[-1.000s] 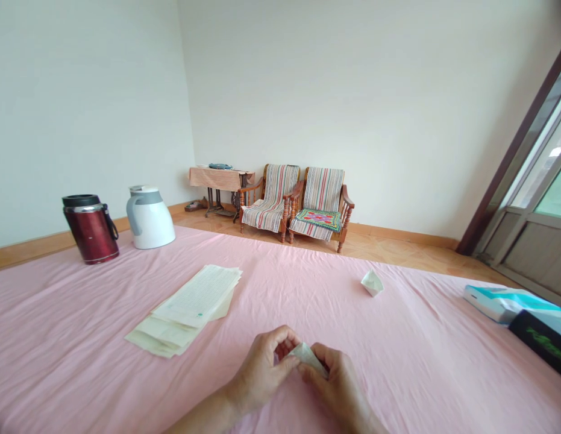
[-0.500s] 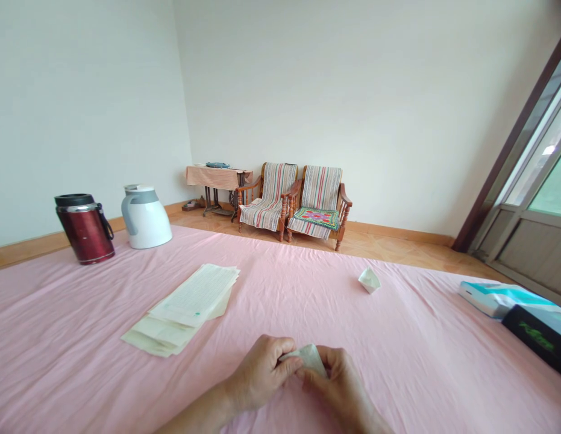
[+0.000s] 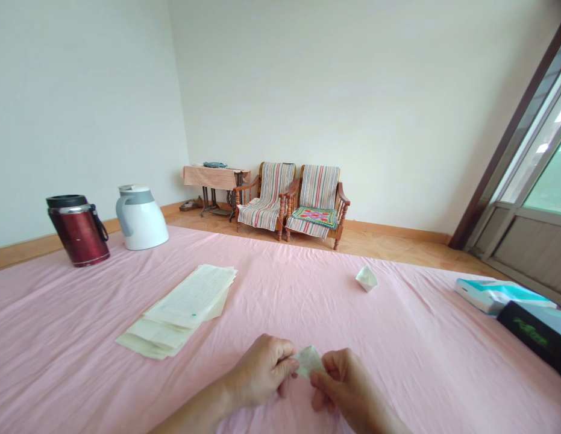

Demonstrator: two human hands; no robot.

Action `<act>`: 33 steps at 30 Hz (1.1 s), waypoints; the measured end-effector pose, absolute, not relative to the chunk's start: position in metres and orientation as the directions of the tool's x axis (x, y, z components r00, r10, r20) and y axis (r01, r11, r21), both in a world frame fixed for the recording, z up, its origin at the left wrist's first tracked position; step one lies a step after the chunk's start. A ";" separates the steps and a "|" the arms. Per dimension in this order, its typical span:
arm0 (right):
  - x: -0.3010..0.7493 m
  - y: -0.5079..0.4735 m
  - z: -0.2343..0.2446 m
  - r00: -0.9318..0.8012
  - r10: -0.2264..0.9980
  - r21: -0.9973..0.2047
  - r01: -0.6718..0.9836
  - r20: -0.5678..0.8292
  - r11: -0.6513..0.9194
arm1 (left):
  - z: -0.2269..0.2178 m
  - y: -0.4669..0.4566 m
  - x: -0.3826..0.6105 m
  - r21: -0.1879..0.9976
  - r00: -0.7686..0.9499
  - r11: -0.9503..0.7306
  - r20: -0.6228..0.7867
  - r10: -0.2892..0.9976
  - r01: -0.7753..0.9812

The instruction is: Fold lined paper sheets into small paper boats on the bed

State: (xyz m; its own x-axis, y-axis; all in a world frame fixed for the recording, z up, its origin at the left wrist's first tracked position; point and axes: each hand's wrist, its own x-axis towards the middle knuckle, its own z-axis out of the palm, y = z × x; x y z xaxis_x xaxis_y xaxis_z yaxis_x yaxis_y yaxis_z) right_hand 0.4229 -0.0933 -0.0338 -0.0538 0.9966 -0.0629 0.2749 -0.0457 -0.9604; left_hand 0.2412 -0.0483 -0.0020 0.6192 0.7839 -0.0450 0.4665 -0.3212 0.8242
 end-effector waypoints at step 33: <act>0.432 -0.089 -0.028 -0.041 0.996 -0.868 0.489 0.075 0.086 | -0.015 -0.038 0.241 0.939 0.514 -0.176 -0.001 0.858 0.296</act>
